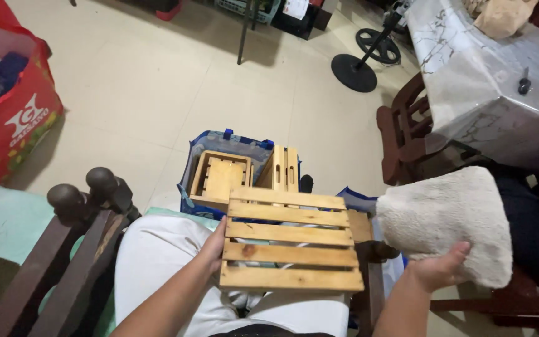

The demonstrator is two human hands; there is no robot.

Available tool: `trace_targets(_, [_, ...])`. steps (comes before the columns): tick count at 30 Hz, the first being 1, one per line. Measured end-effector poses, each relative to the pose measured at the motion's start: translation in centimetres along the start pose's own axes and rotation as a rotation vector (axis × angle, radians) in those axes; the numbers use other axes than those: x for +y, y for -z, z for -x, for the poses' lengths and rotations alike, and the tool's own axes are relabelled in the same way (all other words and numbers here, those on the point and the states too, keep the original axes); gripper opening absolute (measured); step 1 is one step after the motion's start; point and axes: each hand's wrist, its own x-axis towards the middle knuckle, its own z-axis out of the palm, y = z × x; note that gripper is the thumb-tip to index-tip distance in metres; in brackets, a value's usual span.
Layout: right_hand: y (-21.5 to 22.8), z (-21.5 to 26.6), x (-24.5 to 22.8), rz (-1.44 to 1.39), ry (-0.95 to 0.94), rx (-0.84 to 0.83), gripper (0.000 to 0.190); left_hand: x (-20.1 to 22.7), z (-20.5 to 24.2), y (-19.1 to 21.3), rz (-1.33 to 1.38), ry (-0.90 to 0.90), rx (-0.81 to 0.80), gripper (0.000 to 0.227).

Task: Wiping down slatted wooden trays with a cloth to remove dust or debris.

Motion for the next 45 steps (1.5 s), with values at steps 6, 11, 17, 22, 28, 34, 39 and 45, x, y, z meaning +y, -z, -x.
trace_targets(6, [-2.2, 3.3, 0.7, 0.322, 0.278, -0.425, 0.052, -0.2, -0.2, 1.0, -0.075, 0.033, 0.005, 0.071])
trace_targets(11, [-7.8, 15.0, 0.3, 1.215, 0.309, -1.311, 0.058, -0.4, 0.1, 0.8, -0.104, -0.066, -0.089, 0.071])
trace_targets(17, [-6.5, 21.3, 0.9, 0.777, 0.603, -1.922, 0.046, -0.5, 0.6, 1.3, -0.091, -0.065, -0.069, 0.075])
trace_targets(22, [-6.4, 23.7, -1.1, 0.590, 0.626, -2.159, 0.048, 0.3, -0.6, 0.7, 0.053, 0.168, -0.351, 0.088])
trace_targets(28, [-8.4, 23.0, -0.5, 0.571, 0.369, -1.962, 0.043, -0.6, -1.3, 2.0, 0.010, 0.034, -0.284, 0.062])
trace_targets(34, [-9.7, 20.8, -0.2, 0.707, 0.399, -1.838, 0.044, -1.1, -0.9, 1.6, 0.015, -0.076, -0.122, 0.046])
trace_targets(39, [-12.2, 18.9, -2.6, 0.937, -0.495, -1.401, 0.035, -1.1, -0.9, 1.4, -0.041, 0.010, 0.056, 0.061])
trace_targets(45, [-9.8, 8.3, 2.6, 1.236, 0.034, -1.115, 0.053, -1.4, -2.4, 2.4, -0.028, 0.026, 0.001, 0.071])
